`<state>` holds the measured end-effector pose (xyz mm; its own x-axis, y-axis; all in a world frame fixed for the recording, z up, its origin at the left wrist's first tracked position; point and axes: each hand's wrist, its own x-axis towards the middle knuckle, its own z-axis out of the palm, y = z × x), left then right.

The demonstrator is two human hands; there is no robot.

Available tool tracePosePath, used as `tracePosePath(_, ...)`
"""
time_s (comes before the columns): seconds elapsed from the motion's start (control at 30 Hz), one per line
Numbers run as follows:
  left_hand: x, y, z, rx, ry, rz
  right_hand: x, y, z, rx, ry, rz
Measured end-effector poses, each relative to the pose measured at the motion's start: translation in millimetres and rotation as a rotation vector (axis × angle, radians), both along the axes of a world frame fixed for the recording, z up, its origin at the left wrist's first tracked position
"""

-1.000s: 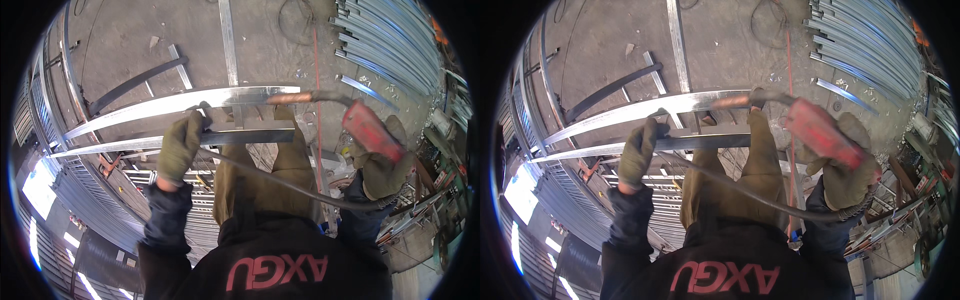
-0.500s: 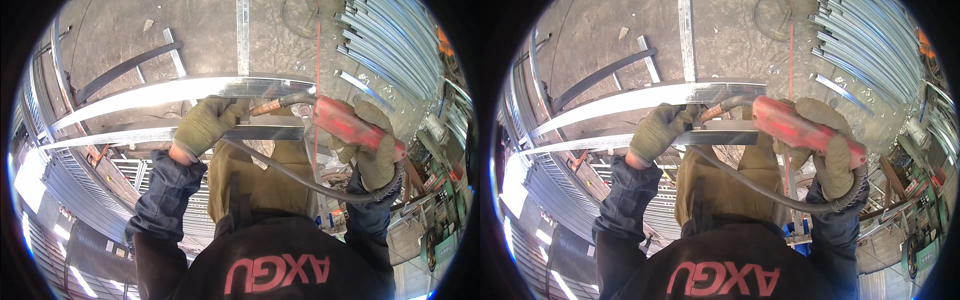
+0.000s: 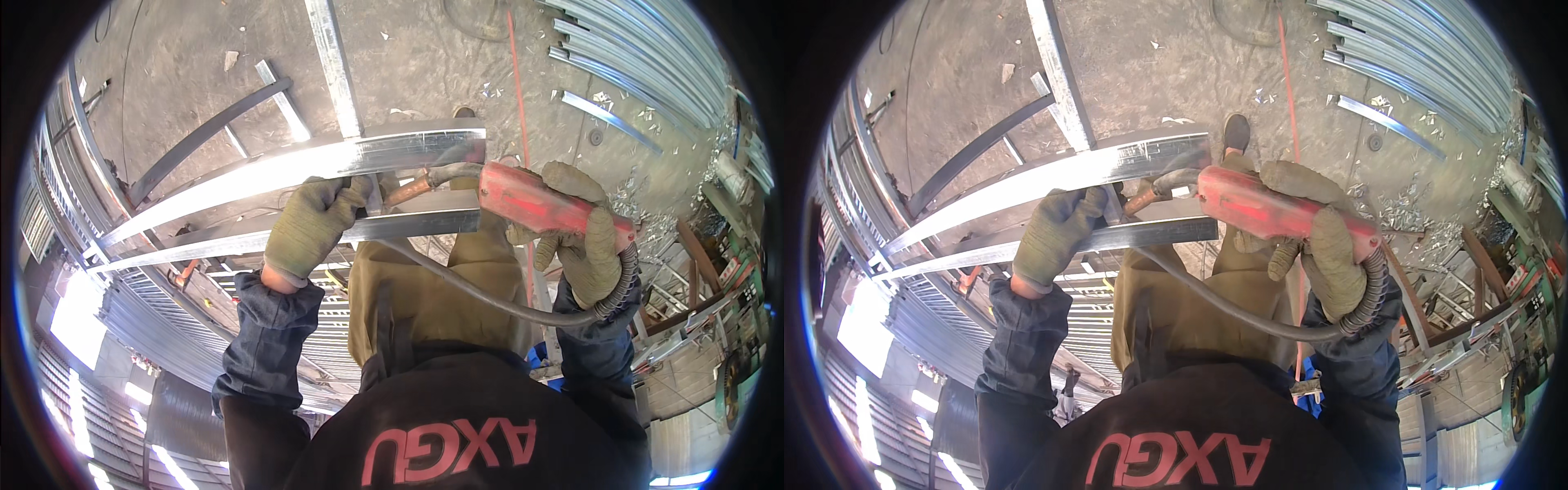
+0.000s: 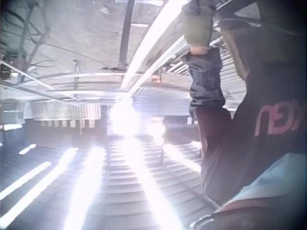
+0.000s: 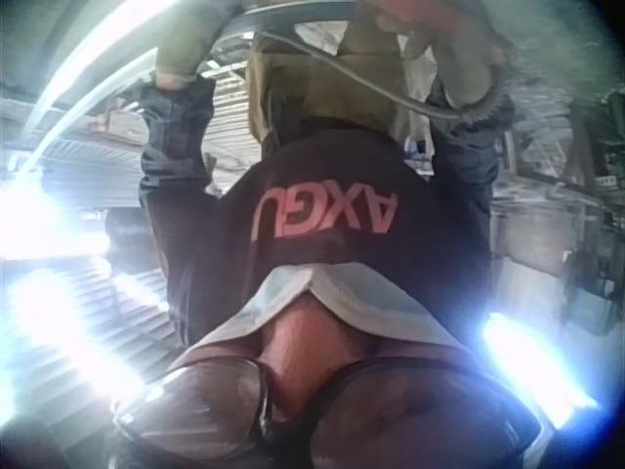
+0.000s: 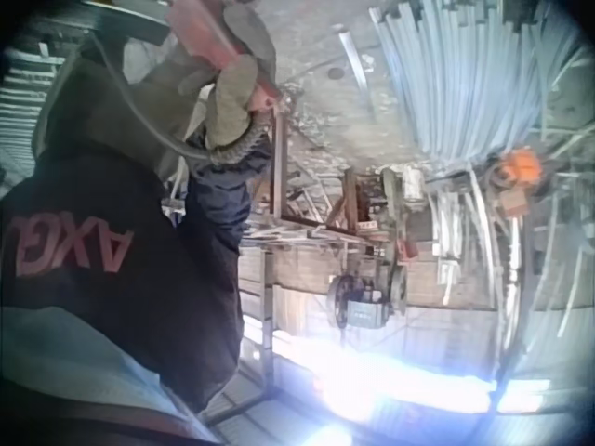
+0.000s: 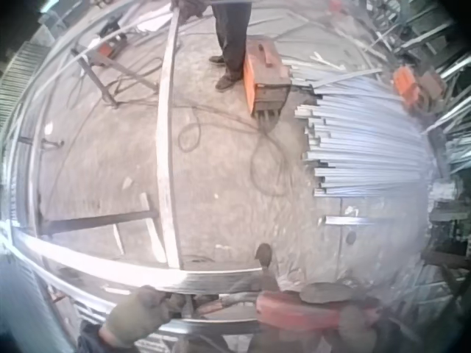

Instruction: The person welds metal bars into a frame structure, measures sections with a tape measure, and repositions the frame on the floor. They use a welding torch to join metal pieces and a tape measure to check dimensions while working in a workshop.

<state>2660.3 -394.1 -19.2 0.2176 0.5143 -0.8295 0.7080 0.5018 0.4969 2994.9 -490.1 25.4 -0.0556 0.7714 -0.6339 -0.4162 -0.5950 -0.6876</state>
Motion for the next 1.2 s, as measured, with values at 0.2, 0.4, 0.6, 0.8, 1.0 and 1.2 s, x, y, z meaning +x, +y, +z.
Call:
tracePosePath(0.2,-10.1,-6.6,-9.5,0.128,-0.062,-0.094,6.7,-2.8,-8.0,0.019,0.075,0.017)
tracePosePath(0.4,-1.5,1.1,-0.1,-0.006,-0.028,-0.004,13.4,-4.8,-14.6,0.025,0.106,0.030)
tracePosePath(0.6,-3.0,-1.1,-1.9,0.001,-0.026,0.001,16.5,-7.8,-16.0,0.012,0.106,0.067)
tracePosePath(0.8,-6.0,-3.8,-0.5,-0.012,-0.081,0.068,12.0,-10.8,-18.7,-0.008,0.093,0.056)
tracePosePath(1.0,-2.6,-1.5,1.1,-0.067,-0.057,0.099,10.6,-12.5,-28.9,0.000,0.062,0.041)
tracePosePath(1.2,-12.7,-3.6,-4.6,-0.031,-0.047,0.011,20.4,-5.8,-32.0,-0.036,0.241,0.051)
